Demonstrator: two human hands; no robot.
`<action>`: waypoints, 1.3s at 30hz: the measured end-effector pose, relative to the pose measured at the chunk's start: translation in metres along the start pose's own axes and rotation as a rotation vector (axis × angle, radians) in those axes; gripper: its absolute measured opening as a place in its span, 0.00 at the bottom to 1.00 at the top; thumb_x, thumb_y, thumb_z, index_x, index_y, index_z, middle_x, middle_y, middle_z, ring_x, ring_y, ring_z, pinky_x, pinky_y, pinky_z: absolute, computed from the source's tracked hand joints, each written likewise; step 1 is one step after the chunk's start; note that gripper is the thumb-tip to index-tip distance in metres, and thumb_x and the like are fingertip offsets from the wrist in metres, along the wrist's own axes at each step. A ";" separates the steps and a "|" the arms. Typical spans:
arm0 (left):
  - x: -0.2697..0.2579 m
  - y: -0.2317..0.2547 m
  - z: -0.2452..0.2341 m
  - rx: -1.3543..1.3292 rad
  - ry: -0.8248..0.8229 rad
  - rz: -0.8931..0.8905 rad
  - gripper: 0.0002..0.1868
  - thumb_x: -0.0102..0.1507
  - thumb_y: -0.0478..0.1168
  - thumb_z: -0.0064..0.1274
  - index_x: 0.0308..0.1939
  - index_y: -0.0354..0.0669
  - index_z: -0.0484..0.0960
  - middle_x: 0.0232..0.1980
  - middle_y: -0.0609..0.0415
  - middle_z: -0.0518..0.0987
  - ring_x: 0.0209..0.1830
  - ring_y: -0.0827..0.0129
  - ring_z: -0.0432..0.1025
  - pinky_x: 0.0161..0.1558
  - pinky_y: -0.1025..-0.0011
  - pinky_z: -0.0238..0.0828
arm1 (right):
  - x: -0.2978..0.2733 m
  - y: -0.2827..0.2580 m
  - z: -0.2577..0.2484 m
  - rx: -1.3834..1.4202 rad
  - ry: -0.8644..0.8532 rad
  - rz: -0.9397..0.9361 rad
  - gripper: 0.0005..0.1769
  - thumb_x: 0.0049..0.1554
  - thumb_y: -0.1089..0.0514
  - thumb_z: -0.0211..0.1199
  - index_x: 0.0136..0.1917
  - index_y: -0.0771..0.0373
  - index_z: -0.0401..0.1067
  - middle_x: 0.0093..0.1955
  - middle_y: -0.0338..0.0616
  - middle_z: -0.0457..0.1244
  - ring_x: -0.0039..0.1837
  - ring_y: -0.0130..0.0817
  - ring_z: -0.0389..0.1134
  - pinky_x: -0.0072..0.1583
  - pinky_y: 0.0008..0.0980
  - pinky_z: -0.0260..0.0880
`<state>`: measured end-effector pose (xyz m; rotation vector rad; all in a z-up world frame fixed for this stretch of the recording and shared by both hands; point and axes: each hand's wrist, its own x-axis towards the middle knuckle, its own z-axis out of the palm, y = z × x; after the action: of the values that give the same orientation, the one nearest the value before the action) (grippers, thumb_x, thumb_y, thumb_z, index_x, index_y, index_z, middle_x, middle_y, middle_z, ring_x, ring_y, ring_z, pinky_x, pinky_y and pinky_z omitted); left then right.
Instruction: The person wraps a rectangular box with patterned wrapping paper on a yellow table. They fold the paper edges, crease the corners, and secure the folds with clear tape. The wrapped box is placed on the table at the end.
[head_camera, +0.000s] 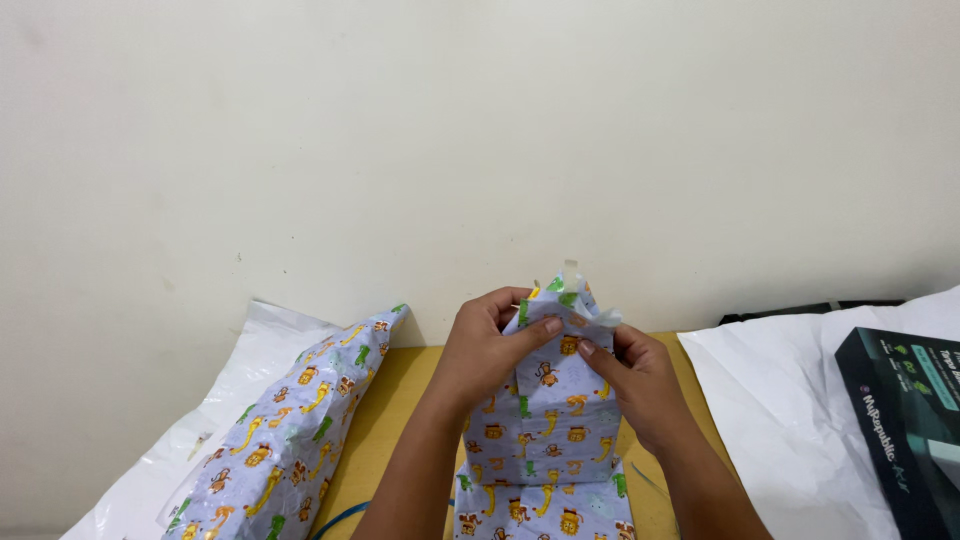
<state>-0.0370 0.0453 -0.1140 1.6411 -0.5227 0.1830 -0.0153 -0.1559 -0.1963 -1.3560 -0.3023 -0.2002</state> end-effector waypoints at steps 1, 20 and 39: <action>0.000 0.003 0.002 0.016 0.008 0.011 0.09 0.60 0.37 0.61 0.42 0.37 0.84 0.35 0.58 0.84 0.34 0.81 0.74 0.37 0.77 0.73 | 0.000 -0.002 -0.001 -0.009 -0.009 -0.004 0.13 0.59 0.61 0.64 0.55 0.70 0.78 0.47 0.44 0.71 0.49 0.26 0.69 0.51 0.30 0.69; -0.004 0.017 0.001 0.074 0.072 0.057 0.12 0.63 0.41 0.62 0.36 0.31 0.86 0.27 0.58 0.79 0.27 0.80 0.67 0.29 0.74 0.65 | 0.029 -0.046 0.003 0.003 -0.200 0.056 0.15 0.59 0.56 0.63 0.55 0.68 0.78 0.49 0.45 0.73 0.49 0.30 0.73 0.54 0.34 0.74; -0.015 -0.011 -0.022 0.389 -0.073 -0.147 0.13 0.55 0.40 0.66 0.41 0.38 0.89 0.32 0.55 0.85 0.27 0.76 0.74 0.33 0.70 0.73 | 0.029 -0.020 -0.026 -0.299 -0.369 0.193 0.18 0.53 0.58 0.68 0.57 0.63 0.78 0.55 0.43 0.74 0.57 0.31 0.73 0.61 0.37 0.70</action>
<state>-0.0411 0.0703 -0.1269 2.0646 -0.4367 0.1209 0.0087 -0.1842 -0.1733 -1.7094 -0.4590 0.1766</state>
